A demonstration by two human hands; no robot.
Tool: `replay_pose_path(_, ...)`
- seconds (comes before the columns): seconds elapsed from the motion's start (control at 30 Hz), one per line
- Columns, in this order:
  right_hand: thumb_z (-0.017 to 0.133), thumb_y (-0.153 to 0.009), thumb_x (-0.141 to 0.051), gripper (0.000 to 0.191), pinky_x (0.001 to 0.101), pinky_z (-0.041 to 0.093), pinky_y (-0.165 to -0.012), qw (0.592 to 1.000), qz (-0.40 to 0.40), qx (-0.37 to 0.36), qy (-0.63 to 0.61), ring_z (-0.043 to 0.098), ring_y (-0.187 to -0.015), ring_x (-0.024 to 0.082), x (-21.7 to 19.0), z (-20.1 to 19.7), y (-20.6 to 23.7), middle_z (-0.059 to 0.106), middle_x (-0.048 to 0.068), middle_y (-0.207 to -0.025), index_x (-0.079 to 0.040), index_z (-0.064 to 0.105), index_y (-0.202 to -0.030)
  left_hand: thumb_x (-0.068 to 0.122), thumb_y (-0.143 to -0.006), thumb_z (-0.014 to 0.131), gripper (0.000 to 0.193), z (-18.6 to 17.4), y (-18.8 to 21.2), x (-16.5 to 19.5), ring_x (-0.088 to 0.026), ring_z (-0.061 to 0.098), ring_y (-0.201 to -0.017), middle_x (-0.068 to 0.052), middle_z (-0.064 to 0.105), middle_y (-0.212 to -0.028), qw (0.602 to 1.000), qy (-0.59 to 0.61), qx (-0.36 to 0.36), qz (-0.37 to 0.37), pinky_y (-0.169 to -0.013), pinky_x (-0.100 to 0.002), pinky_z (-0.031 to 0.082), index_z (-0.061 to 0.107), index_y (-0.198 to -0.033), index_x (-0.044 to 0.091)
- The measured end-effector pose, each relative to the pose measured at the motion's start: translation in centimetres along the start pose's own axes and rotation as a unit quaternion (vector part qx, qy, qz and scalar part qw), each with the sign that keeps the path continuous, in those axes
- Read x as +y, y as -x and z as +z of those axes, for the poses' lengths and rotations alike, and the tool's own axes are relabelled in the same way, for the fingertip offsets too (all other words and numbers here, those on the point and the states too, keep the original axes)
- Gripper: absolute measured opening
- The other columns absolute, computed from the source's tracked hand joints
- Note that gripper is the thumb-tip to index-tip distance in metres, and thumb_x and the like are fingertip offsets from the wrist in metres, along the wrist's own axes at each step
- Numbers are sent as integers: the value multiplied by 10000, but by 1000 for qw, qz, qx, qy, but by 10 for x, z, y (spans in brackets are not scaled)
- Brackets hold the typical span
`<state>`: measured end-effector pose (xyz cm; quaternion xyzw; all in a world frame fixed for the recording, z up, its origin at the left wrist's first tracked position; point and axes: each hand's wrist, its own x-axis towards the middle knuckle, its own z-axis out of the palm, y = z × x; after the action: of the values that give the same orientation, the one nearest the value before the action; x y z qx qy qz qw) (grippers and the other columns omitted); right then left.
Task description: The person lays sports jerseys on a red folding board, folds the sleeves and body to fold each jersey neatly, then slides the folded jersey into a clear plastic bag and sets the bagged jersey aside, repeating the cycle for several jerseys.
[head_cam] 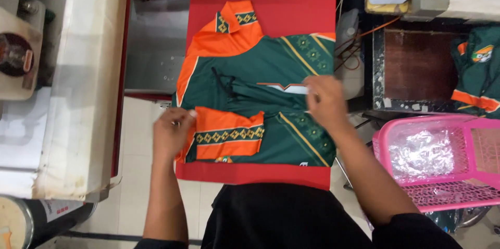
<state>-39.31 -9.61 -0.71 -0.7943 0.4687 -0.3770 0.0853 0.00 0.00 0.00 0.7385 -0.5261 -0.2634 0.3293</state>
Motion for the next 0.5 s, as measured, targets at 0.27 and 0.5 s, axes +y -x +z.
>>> replay_pose_path(0.27, 610, -897, 21, 549, 419, 496, -929, 969, 176, -104, -139, 593, -1258, 321, 119, -20, -76, 619, 152, -1380, -35, 516, -1435, 155, -836, 834, 638, 66, -168, 77, -419, 566, -1244, -219, 610, -1381, 951, -113, 122, 262, -1044, -472, 466, 586, -1409, 19)
replay_pose_path(0.5, 760, -895, -136, 322, 402, 493, -912, 937, 205, -279, -55, 580, -997, 296, 153, -34, -106, 672, 117, -964, -67, 674, -1197, 100, -844, 695, 291, 96, -242, 111, -329, 687, -981, -130, 760, -1030, 979, -91, -4, 185, -877, -424, 547, 790, -1119, 94)
